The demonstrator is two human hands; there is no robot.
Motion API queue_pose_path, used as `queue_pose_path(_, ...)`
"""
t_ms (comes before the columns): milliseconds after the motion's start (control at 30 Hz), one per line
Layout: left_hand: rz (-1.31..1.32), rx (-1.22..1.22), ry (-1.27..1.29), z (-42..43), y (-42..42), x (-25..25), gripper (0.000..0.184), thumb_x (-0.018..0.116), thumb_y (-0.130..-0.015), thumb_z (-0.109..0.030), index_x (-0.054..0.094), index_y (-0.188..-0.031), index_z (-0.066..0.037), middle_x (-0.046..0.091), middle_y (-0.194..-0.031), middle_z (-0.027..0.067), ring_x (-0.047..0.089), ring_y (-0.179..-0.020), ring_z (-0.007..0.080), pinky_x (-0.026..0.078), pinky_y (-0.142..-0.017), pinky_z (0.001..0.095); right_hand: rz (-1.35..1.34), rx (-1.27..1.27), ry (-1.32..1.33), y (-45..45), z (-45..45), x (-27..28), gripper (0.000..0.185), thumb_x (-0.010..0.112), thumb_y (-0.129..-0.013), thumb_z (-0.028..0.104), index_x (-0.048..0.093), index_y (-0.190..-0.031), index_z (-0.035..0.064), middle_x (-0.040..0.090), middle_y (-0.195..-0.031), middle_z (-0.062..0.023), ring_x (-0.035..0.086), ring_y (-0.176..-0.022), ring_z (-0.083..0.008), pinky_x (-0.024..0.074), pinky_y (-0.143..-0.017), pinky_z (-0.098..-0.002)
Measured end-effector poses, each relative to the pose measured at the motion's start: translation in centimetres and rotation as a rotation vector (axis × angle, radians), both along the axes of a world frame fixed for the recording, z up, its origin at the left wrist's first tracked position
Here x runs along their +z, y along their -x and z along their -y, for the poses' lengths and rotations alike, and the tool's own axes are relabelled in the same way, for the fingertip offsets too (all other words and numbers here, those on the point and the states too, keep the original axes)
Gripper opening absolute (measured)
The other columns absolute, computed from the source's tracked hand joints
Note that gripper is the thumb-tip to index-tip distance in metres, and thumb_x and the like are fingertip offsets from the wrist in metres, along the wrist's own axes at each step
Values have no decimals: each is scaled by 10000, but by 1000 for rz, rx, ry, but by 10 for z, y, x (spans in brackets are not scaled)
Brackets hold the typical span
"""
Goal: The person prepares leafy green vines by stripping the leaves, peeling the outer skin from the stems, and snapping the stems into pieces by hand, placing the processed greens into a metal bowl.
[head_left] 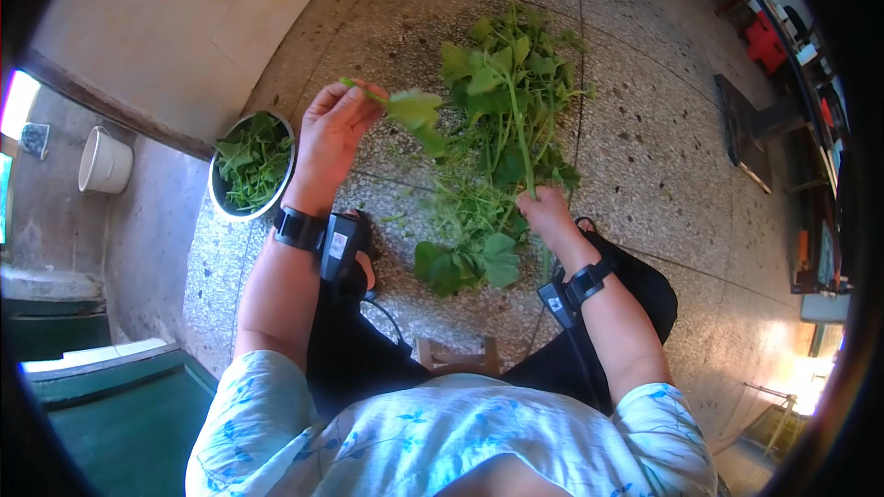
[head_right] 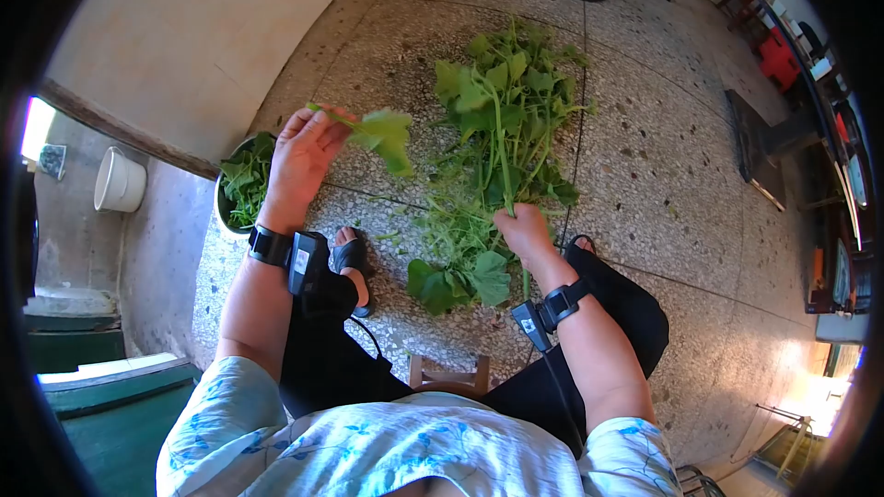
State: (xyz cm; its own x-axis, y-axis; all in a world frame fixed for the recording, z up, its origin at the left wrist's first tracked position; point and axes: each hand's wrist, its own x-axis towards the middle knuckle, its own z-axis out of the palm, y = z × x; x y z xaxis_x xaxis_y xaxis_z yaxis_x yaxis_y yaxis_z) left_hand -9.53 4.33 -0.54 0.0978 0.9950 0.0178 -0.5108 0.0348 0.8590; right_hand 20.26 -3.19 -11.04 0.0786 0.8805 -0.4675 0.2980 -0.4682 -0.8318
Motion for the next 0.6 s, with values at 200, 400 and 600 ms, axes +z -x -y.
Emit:
queue_pose_path(200, -344, 19, -73, 8, -20, -6, 134, 529, -814, -96, 511, -926, -24, 597, -812, 70, 558, -810, 142, 431, -671, 252, -71, 23, -133, 27, 7, 27, 154, 587, -726, 143, 576, -797, 7, 504, -606, 0, 415, -450, -94, 318, -410, -280)
queue_pose_path(400, -1024, -336, -323, 41, -63, 0, 95, 594, -714, -21, 581, -807, -5, 595, -733, 66, 572, -722, 124, 447, -660, 265, -540, 27, -13, 52, 0, 87, 108, 578, -786, 125, 538, -827, 34, 379, -548, 67, 295, -391, -16, 203, -357, -182)
queue_pose_path(600, -1043, -355, -461, 44, -69, -2, 104, 594, -697, -48, 593, -798, -23, 603, -750, 139, 599, -707, 254, 460, -629, 310, -545, 58, -48, 53, 1, 85, 137, 587, -772, 149, 561, -810, 19, 407, -528, 51, 331, -410, -33, 247, -360, -202)
